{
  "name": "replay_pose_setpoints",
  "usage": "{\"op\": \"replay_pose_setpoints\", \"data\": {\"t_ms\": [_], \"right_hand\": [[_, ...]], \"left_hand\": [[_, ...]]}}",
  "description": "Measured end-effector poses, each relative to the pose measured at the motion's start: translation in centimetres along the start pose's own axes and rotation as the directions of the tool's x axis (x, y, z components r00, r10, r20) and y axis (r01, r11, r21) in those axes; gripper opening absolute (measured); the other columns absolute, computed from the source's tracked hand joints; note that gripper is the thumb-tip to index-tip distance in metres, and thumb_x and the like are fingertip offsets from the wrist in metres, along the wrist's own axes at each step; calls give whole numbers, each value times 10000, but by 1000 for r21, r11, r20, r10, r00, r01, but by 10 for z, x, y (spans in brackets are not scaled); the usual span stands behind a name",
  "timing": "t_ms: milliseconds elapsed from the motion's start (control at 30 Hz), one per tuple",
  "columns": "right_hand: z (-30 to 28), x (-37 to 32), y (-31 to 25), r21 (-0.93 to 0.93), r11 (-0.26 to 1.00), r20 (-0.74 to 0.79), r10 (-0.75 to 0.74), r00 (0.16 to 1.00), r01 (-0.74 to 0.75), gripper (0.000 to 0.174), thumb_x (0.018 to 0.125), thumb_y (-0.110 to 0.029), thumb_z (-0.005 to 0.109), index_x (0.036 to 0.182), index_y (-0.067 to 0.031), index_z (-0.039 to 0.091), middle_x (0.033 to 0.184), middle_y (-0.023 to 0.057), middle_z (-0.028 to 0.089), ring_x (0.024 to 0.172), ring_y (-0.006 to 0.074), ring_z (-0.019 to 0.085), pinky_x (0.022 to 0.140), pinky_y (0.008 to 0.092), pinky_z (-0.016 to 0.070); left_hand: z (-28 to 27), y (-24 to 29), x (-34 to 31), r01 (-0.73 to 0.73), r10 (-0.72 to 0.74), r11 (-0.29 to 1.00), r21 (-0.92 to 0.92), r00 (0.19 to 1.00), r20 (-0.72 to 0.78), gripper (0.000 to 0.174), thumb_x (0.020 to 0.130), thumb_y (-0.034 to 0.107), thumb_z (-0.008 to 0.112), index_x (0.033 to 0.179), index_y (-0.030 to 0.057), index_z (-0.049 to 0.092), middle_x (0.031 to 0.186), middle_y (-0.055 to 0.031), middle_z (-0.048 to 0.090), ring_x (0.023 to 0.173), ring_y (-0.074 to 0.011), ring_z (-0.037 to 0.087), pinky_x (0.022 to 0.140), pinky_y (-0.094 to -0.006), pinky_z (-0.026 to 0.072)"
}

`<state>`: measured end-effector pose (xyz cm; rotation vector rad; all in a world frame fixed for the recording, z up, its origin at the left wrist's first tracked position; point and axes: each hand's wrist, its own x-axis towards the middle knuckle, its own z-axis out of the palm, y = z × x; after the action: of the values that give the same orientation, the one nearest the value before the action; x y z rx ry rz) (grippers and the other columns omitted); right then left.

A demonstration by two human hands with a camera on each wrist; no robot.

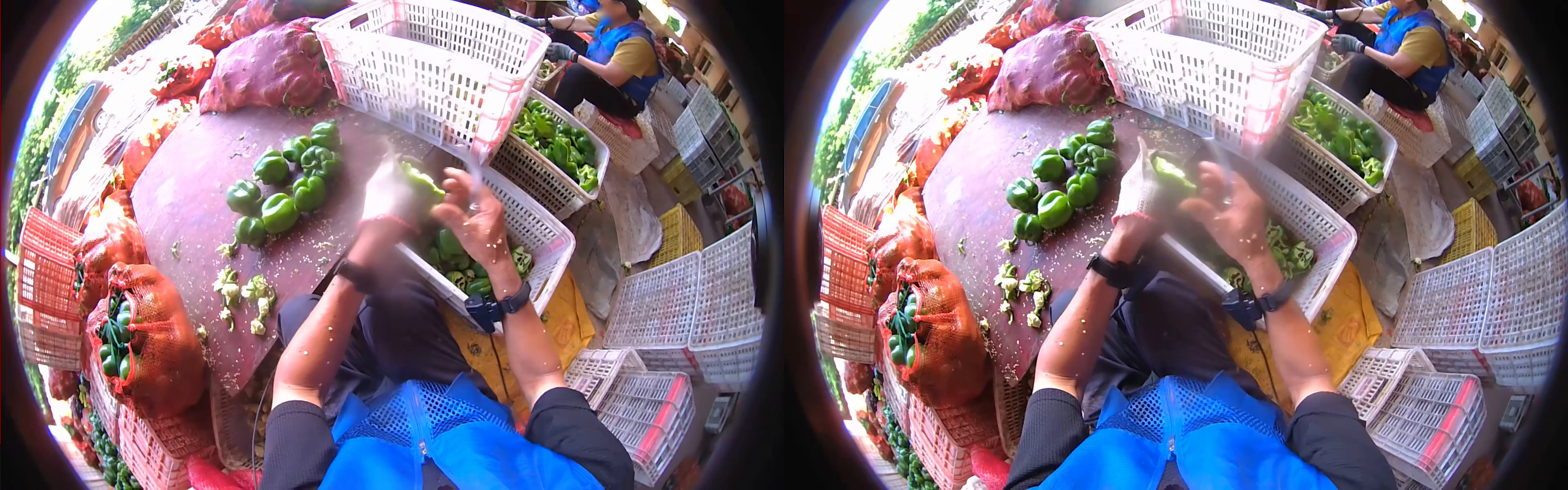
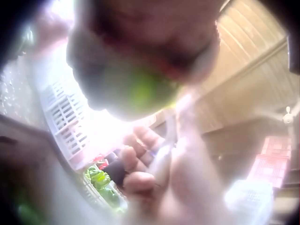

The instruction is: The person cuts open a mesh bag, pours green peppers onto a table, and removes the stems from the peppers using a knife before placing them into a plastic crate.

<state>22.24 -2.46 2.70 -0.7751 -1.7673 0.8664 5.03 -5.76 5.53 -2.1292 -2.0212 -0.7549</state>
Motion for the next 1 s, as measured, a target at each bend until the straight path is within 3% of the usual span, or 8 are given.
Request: {"op": "replay_pose_setpoints", "data": {"t_ms": [67, 200, 567, 767, 833, 900, 967, 1000], "right_hand": [[-1, 4, -9, -21, 997, 97, -76, 992, 79, 463, 828, -293, 808, 1183, -26, 677, 1035, 120, 723, 885, 226, 699, 764, 355, 555], [0, 8, -8, -30, 984, 263, -161, 951, 175, 405, 808, -181, 779, 1159, -8, 671, 1025, 195, 698, 878, 313, 697, 769, 389, 549], [-2, 4, -11, 64, 967, 283, -256, 924, 248, 313, 859, -123, 675, 1146, 2, 671, 913, 210, 685, 784, 332, 686, 703, 387, 550], [-20, -1, -7, 92, 975, 383, -222, 897, 202, 338, 881, -125, 654, 1204, -34, 685, 842, 132, 710, 659, 221, 659, 646, 355, 555], [-25, -4, -14, 227, 958, 385, 80, 920, -178, 325, 909, -103, 642, 1228, -65, 690, 807, 34, 700, 583, 115, 597, 552, 287, 511], [-35, -7, -17, 341, 869, 402, 210, 891, -358, 348, 922, -68, 640, 1268, -78, 677, 820, -16, 687, 555, 40, 551, 497, 214, 448], [-46, -9, -14, 391, 846, 343, 231, 910, -362, 352, 917, -50, 656, 1267, -75, 677, 824, -12, 686, 519, -1, 512, 466, 176, 398], [-53, -9, -12, 341, 843, 387, 277, 880, -416, 344, 920, -70, 676, 1263, -55, 672, 850, -4, 698, 605, 60, 584, 543, 230, 482]], "left_hand": [[10, 0, -4, 227, -239, 900, -372, 971, 14, 258, 790, 264, 753, 967, 81, 713, 1002, -104, 724, 904, -282, 697, 810, -375, 564], [12, 0, -4, 257, -197, 855, -450, 964, 176, 243, 801, 83, 704, 1037, 51, 659, 1002, -160, 672, 870, -334, 675, 749, -400, 550], [-6, 17, 4, 273, -190, 934, -233, 927, 324, 263, 805, 226, 714, 1007, 59, 731, 957, -167, 725, 891, -329, 707, 803, -388, 564], [17, -3, 7, 97, -68, 992, -77, 945, 319, 429, 662, 233, 846, 1033, 53, 726, 1009, -146, 735, 920, -265, 723, 829, -346, 574], [0, 9, 14, 141, -124, 990, -18, 920, 371, 475, 631, 236, 866, 1029, 27, 712, 999, -163, 730, 913, -277, 721, 837, -348, 573], [-3, 11, 17, 207, -135, 970, -130, 897, 420, 368, 833, 171, 649, 1148, -18, 672, 1069, -203, 687, 987, -345, 659, 888, -393, 530], [-2, 24, 21, 407, -332, 858, -313, 905, 267, 364, 849, 128, 628, 1187, -3, 658, 1127, -216, 689, 1024, -365, 662, 904, -411, 528], [10, 21, 12, 104, -129, 946, -307, 990, -63, 378, 848, 108, 618, 1216, 25, 651, 1212, -216, 670, 1074, -370, 655, 919, -424, 527]]}}
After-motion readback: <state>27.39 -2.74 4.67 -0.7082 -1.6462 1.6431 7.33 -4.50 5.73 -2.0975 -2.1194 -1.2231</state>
